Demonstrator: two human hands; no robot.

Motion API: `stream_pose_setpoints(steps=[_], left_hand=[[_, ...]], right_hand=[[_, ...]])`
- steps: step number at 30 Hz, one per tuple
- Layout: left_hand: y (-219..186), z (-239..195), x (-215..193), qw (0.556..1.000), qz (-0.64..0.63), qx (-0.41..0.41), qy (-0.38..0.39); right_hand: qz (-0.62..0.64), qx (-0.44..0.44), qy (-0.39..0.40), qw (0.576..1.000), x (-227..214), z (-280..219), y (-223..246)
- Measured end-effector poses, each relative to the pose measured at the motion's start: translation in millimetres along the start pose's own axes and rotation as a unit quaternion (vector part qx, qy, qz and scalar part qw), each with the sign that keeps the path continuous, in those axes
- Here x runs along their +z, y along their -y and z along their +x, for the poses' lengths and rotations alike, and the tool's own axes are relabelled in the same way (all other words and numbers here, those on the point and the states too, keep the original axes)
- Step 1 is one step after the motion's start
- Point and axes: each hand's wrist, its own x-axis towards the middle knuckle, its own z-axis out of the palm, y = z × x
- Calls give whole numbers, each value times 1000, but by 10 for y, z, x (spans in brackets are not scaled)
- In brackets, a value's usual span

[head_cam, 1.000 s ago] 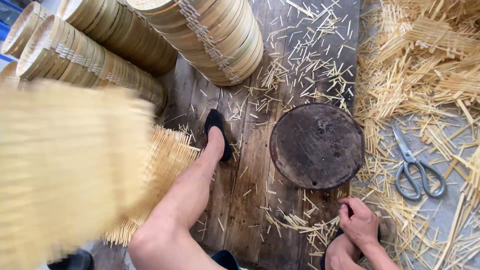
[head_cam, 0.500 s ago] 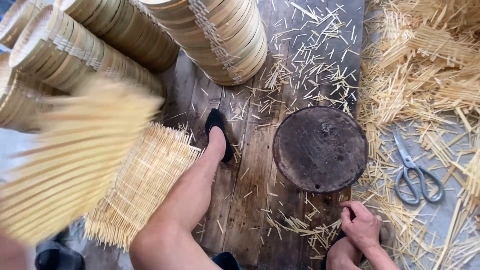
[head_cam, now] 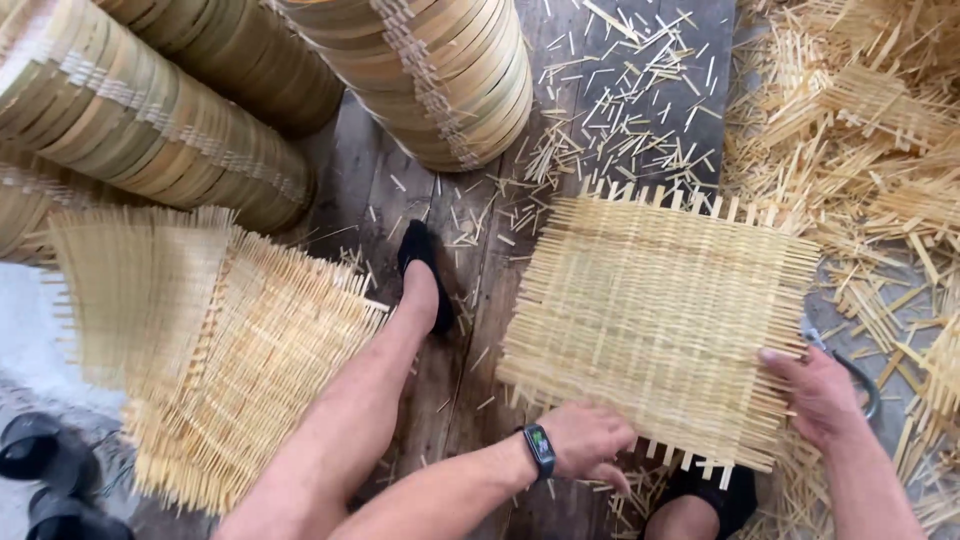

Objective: The person sits on the floor of a bamboo craft workshop and uses scissors to trim the excess ends of bamboo strips protruding from a woven mat laid over a round wooden form. They then lift the woven tray, fit a bent bamboo rim ring around its edge, and press the rim into place to finish the tray.

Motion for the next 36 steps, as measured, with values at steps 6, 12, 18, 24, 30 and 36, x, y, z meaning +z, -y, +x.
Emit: stream_pose_setpoints(steps=[6, 12, 18, 24, 30, 36], left_hand=[[985, 228, -849, 707, -146, -609, -329], [2332, -33, 24, 626, -530, -486, -302], [2205, 4, -81, 621, -528, -500, -292], [1868, 91, -443, 653, -447, -528, -308], [1148, 400, -354, 835, -92, -477, -258], [339, 827, -536, 944, 73, -253, 201]], right_hand=[[-24, -54, -38, 998, 141, 283, -103], [4, 3, -53, 999, 184, 305, -25], [-11, -24, -44, 999, 204, 253, -20], [-40, -49, -57, 996, 243, 251, -32], [-102, -40, -92, 990, 343, 162, 86], [-136, -46, -97, 985, 324, 181, 54]])
